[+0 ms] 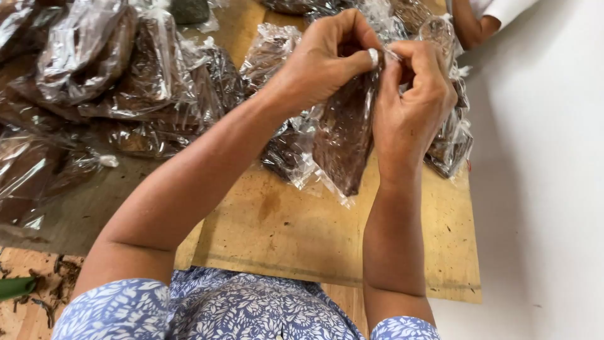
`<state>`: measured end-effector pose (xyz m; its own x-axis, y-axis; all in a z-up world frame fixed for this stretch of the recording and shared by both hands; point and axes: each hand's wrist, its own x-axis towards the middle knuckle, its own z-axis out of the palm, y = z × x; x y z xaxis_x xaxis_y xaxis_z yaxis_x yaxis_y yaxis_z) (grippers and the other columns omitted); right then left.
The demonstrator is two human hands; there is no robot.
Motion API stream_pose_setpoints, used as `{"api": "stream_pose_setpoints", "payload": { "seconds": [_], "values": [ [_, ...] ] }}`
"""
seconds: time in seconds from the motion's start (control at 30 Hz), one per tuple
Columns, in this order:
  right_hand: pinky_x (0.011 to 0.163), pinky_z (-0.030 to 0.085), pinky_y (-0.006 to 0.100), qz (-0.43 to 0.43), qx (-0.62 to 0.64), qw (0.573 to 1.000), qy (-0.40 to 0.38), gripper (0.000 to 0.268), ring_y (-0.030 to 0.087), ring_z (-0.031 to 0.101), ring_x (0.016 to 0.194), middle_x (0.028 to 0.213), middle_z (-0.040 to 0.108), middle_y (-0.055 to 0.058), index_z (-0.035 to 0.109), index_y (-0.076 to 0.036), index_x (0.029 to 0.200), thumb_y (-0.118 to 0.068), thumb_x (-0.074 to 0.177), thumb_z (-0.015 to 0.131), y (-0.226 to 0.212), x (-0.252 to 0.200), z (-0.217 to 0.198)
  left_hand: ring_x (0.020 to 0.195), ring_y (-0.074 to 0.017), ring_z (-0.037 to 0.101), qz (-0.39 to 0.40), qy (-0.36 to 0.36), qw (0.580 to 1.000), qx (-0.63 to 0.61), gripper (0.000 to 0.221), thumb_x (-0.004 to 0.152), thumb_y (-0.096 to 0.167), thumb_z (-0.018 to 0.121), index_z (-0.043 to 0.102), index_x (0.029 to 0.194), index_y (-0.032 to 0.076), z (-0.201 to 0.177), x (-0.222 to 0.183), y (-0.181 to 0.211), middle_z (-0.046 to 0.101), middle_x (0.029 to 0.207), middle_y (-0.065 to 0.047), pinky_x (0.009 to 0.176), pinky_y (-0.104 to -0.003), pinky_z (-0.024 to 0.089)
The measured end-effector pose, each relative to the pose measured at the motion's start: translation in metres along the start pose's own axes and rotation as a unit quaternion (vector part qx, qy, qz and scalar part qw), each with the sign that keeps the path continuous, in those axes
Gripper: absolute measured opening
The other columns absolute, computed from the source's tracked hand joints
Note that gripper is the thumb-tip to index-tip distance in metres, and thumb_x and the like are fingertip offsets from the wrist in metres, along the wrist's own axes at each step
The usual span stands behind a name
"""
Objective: The person repeatedly picks up plastic bags containing dark brown food items, folds the open ends, and ties them shut by hand. They place the sealed bags onto a pile on the wooden table. Another person is visible in the background performing similar actions.
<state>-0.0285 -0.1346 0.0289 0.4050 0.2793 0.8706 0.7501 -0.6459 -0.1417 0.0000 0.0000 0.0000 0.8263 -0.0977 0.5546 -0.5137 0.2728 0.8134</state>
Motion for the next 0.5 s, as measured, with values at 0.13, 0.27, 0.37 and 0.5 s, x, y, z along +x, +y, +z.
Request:
{"api": "stream_pose_setpoints", "payload": {
  "seconds": [0.13,0.27,0.37,0.5],
  "values": [
    [0.065,0.048,0.029,-0.024,0.011,1.0,0.017,0.012,0.017,0.058,0.075,0.085,0.062,0.007,0.058,-0.002,0.092,0.01,0.09,0.057,0.006,-0.003,0.014,0.061,-0.0072,0.05,-0.011,0.055,0.998,-0.035,0.015,0.08,-0.004,0.057,0.053,0.082,0.01,0.002,0.001,-0.009,0.058,0.072,0.0,0.052,-0.019,0.042],
    [0.066,0.049,0.027,-0.006,0.009,1.0,0.02,0.014,0.016,0.054,0.075,0.087,0.057,0.006,0.053,-0.004,0.096,0.007,0.092,0.06,0.004,-0.007,0.022,0.064,-0.0078,0.052,0.018,0.116,0.993,-0.009,0.013,0.079,-0.002,0.056,0.052,0.083,0.011,0.001,0.002,-0.016,0.058,0.075,0.0,0.054,-0.02,0.046],
    [0.074,0.047,0.029,-0.033,-0.08,0.996,0.031,0.02,0.019,0.052,0.084,0.093,0.057,0.007,0.055,-0.005,0.095,0.004,0.087,0.071,0.0,-0.011,0.03,0.063,-0.008,0.053,0.007,0.174,0.984,-0.041,0.016,0.077,-0.003,0.055,0.058,0.089,0.007,0.003,0.006,-0.025,0.058,0.075,-0.001,0.054,-0.02,0.048],
    [0.073,0.04,0.031,-0.039,-0.152,0.987,0.035,0.009,0.021,0.049,0.079,0.088,0.061,0.005,0.062,-0.007,0.093,-0.01,0.09,0.071,-0.002,-0.011,0.04,0.067,-0.0083,0.06,-0.015,0.202,0.978,-0.042,0.02,0.08,-0.003,0.052,0.066,0.092,0.004,0.006,0.007,-0.03,0.066,0.078,-0.004,0.058,-0.019,0.054]
  ]
}}
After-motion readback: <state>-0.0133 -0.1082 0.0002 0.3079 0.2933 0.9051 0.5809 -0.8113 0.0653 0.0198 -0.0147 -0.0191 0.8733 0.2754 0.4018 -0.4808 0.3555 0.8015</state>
